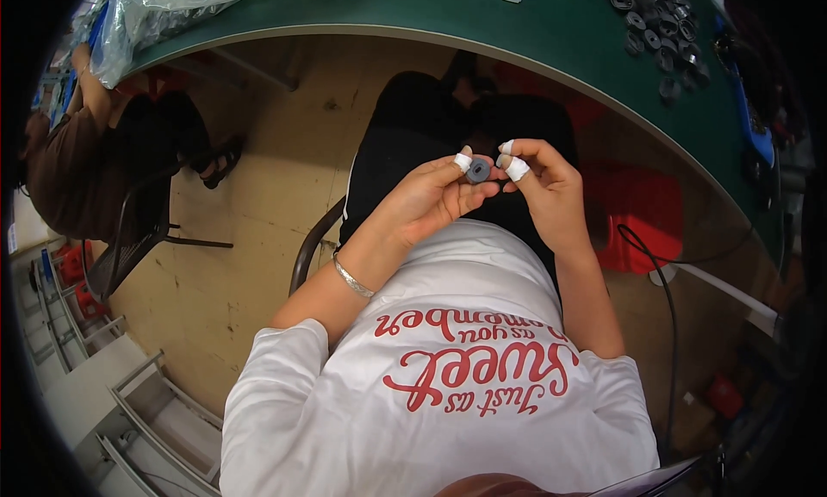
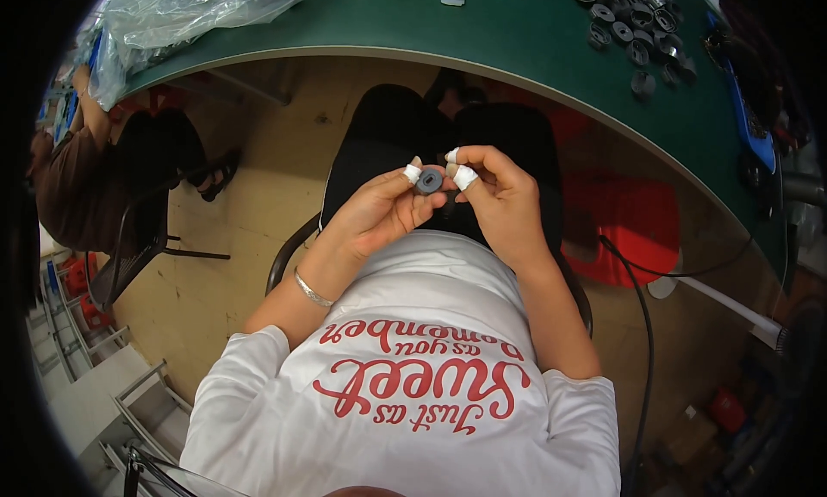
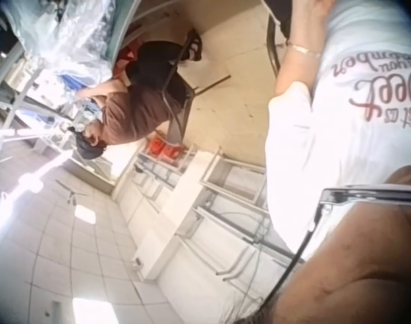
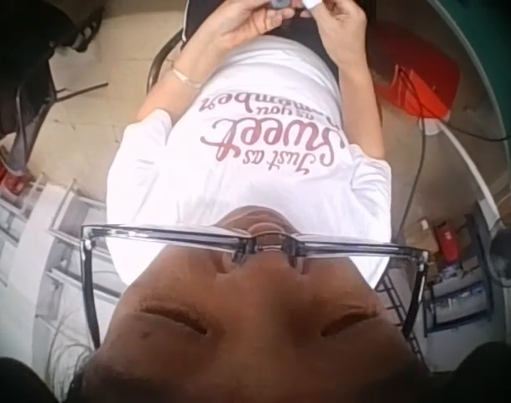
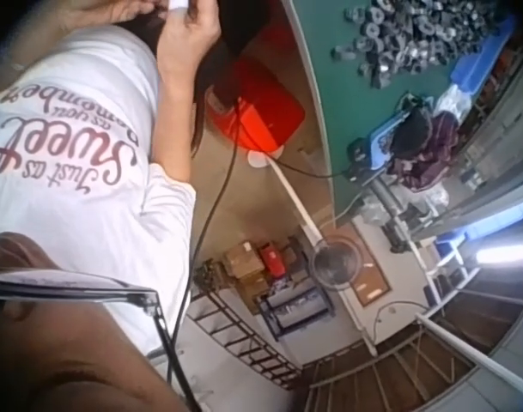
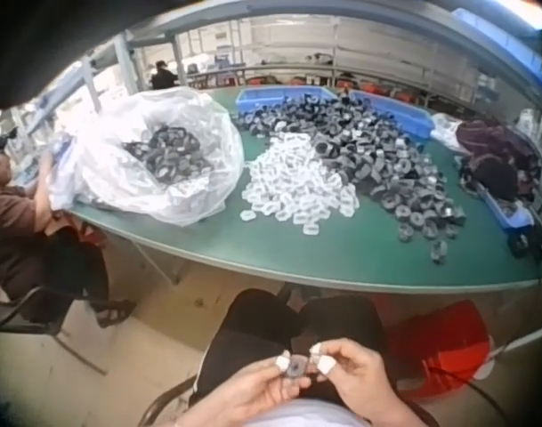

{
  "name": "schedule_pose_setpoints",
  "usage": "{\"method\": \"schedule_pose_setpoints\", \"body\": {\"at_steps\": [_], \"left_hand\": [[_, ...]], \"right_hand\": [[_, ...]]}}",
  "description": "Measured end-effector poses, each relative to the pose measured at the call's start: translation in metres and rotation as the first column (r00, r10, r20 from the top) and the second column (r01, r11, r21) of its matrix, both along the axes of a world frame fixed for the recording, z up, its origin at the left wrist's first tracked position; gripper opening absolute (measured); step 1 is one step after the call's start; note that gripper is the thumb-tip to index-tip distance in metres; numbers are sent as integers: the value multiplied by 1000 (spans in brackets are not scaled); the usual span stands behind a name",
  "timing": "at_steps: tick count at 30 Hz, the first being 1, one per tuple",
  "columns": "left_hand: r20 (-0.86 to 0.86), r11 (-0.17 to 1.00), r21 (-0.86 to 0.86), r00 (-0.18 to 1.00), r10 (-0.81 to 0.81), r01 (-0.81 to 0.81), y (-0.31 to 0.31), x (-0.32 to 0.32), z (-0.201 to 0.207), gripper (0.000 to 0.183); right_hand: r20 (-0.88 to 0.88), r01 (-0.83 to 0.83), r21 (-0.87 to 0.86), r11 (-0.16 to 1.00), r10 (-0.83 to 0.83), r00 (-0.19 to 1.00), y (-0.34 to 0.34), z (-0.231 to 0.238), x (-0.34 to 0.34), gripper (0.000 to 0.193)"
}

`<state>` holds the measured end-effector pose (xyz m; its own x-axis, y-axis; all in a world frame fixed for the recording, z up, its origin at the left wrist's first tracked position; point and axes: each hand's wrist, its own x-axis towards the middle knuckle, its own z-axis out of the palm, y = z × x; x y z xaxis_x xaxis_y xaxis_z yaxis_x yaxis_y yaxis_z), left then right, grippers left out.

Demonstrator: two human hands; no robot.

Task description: The person assembles components by picking up small white parts and pressing them into dark bases by hand.

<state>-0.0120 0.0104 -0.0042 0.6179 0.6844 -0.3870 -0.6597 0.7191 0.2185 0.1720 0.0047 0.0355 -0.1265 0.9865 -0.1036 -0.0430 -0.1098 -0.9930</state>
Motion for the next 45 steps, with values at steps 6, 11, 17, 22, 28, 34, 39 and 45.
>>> {"method": "schedule_pose_setpoints", "body": {"at_steps": [6,11,17,22,28,34,39,45], "left_hand": [[-230,999,51,973,17,-5,-8,14,-7,25],[-507,997,58,859,69,-46,-11,16,-5,27],[-658,967,203,753,20,151,-12,19,-1,29],[-560,974,193,829,12,116,-12,18,3,27],[-652,958,223,758,9,181,-10,13,1,20],[-669,961,215,743,13,176,-10,14,-2,26],[-677,921,288,736,3,262,-14,18,-5,35],[-645,897,388,758,98,214,-15,17,-12,41]], "right_hand": [[-59,-45,-113,993,39,998,-2,-22,6,17],[-134,-46,-216,975,17,991,-3,-19,7,19],[-217,-80,-223,972,30,976,-2,-27,9,19],[-123,-14,-164,986,-7,992,-1,-30,10,18],[-72,72,-55,996,-76,994,-3,-35,4,17],[-33,-36,-117,992,33,999,-4,-27,7,17],[137,-30,-32,999,35,990,-5,-30,2,18],[417,-43,73,996,8,909,-6,-18,0,15]]}}
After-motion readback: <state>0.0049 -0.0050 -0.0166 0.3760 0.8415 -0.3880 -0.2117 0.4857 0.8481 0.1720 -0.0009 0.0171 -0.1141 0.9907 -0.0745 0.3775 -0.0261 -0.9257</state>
